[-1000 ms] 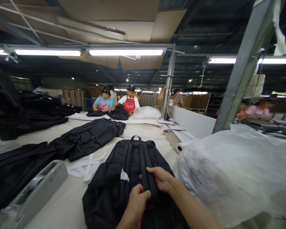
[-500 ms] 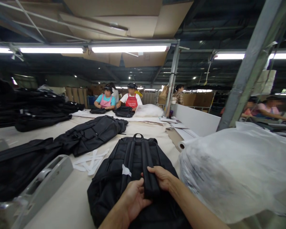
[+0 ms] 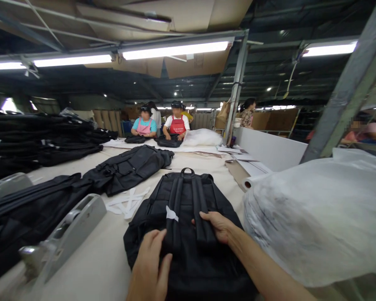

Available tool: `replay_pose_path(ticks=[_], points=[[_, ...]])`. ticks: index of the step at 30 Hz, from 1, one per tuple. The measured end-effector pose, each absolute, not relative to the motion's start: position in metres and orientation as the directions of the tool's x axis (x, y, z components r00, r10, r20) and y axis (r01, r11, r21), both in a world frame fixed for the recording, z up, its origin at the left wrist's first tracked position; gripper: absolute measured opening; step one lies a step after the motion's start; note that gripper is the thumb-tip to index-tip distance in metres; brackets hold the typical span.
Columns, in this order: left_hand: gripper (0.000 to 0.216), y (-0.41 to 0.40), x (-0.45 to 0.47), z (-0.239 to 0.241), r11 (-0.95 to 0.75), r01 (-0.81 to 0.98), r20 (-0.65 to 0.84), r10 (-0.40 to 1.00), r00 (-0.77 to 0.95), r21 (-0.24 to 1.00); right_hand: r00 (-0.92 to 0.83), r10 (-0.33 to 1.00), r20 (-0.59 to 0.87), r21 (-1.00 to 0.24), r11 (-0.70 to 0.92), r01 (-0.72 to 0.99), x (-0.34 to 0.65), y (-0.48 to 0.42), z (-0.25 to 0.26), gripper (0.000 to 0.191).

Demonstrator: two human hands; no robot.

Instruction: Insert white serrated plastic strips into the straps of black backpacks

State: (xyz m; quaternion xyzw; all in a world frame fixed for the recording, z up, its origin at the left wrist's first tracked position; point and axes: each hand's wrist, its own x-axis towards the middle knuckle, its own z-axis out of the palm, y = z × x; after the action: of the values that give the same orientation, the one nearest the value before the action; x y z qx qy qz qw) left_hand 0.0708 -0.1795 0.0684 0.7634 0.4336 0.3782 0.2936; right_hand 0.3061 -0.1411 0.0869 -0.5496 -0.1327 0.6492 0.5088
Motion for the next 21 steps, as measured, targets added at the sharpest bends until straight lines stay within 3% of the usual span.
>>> replay_pose_path(ticks=[2,7,9,12,15,18,21], points=[[0.053,-0.162,0.071,0.074,-0.427,0.532,0.289,0.9,0.325,0.731,0.121,0.81,-0.574,-0.733,-0.443,-0.517,0.306,-0.14,0.087,0.027],[0.05,-0.146,0.095,0.086,-0.317,0.461,0.067,0.875,0.48,0.829,0.069,0.813,-0.579,-0.706,-0.457,-0.541,0.306,-0.14,0.086,0.027],[0.045,-0.149,0.096,0.086,-0.372,0.546,0.085,0.874,0.478,0.751,0.063,0.807,-0.587,-0.693,-0.461,-0.554,0.307,-0.14,0.085,0.027],[0.039,-0.155,0.094,0.085,-0.505,0.602,0.251,0.853,0.458,0.618,0.09,0.812,-0.577,-0.709,-0.443,-0.549,0.307,-0.14,0.084,0.025],[0.034,-0.161,0.104,0.088,-0.517,0.48,0.311,0.84,0.444,0.709,0.1,0.831,-0.547,-0.734,-0.418,-0.535,0.306,-0.139,0.083,0.023],[0.033,-0.166,0.126,0.097,-0.356,0.448,0.131,0.879,0.459,0.82,0.101,0.846,-0.523,-0.752,-0.402,-0.523,0.306,-0.138,0.08,0.022],[0.031,-0.167,0.148,0.102,-0.267,0.457,0.02,0.879,0.477,0.849,0.092,0.863,-0.496,-0.762,-0.382,-0.523,0.307,-0.137,0.076,0.021]])
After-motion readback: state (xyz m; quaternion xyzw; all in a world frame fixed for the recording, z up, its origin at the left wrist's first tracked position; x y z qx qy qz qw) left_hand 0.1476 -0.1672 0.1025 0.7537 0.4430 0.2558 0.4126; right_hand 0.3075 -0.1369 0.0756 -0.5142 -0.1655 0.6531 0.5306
